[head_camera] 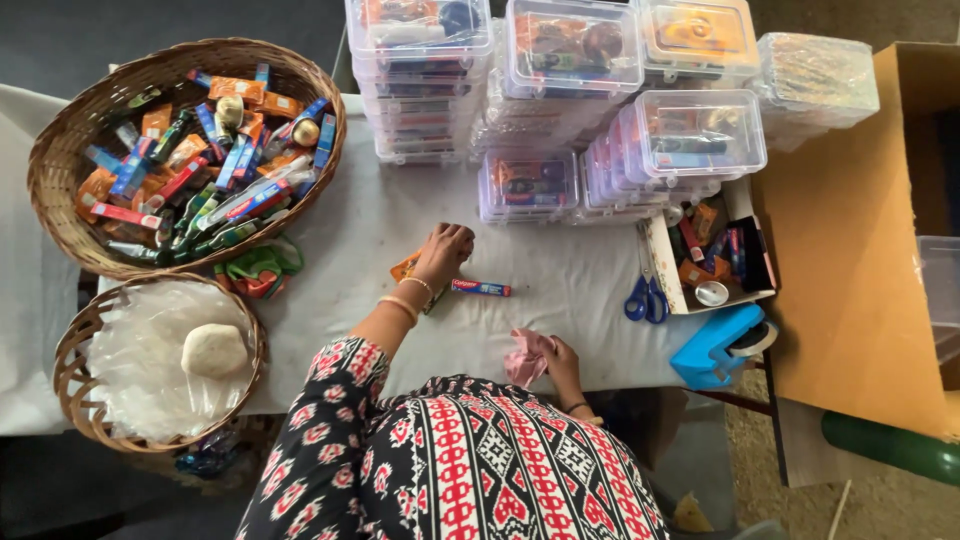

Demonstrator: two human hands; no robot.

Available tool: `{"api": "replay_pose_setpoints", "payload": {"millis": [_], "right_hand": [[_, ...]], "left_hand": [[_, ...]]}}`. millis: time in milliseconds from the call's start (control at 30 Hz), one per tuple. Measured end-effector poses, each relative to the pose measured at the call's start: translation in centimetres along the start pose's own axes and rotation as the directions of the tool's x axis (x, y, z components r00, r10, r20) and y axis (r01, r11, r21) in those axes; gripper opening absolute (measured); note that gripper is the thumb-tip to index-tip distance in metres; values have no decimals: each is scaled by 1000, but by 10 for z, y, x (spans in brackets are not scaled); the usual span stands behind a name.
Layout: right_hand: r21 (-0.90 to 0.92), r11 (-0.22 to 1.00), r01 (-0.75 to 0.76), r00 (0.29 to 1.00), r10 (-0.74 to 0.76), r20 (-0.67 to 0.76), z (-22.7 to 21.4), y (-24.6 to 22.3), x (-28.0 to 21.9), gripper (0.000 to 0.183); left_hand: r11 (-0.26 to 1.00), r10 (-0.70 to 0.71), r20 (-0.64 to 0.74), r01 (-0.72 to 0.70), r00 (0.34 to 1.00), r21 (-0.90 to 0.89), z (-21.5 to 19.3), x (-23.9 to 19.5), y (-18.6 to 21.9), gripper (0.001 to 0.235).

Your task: The person picks small packaged toiletry items from a wicker basket, wraps some in clear plastic, and places them into small transparent plastic storage boxes on the table. They occasionally wipe items with a pink cloth and stack filled boxes with others on the table.

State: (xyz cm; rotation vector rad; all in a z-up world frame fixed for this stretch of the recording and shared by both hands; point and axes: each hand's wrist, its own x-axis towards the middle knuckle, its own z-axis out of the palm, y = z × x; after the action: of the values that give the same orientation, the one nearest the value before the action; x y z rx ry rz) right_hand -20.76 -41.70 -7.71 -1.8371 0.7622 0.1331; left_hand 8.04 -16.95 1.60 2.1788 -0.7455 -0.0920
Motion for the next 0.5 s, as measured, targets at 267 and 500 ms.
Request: {"api": "replay_pose_setpoints", "payload": {"millis": [267, 500], "right_hand": [[17, 998, 54, 991, -52, -122, -12, -5, -25, 28], [-24, 993, 116, 974, -119, -191, -9, -9, -12, 22]], "left_hand": [[994, 102, 95, -98, 990, -51, 46, 6, -43, 37], [974, -152, 32, 155, 988, -165, -26, -35, 0, 41]]}}
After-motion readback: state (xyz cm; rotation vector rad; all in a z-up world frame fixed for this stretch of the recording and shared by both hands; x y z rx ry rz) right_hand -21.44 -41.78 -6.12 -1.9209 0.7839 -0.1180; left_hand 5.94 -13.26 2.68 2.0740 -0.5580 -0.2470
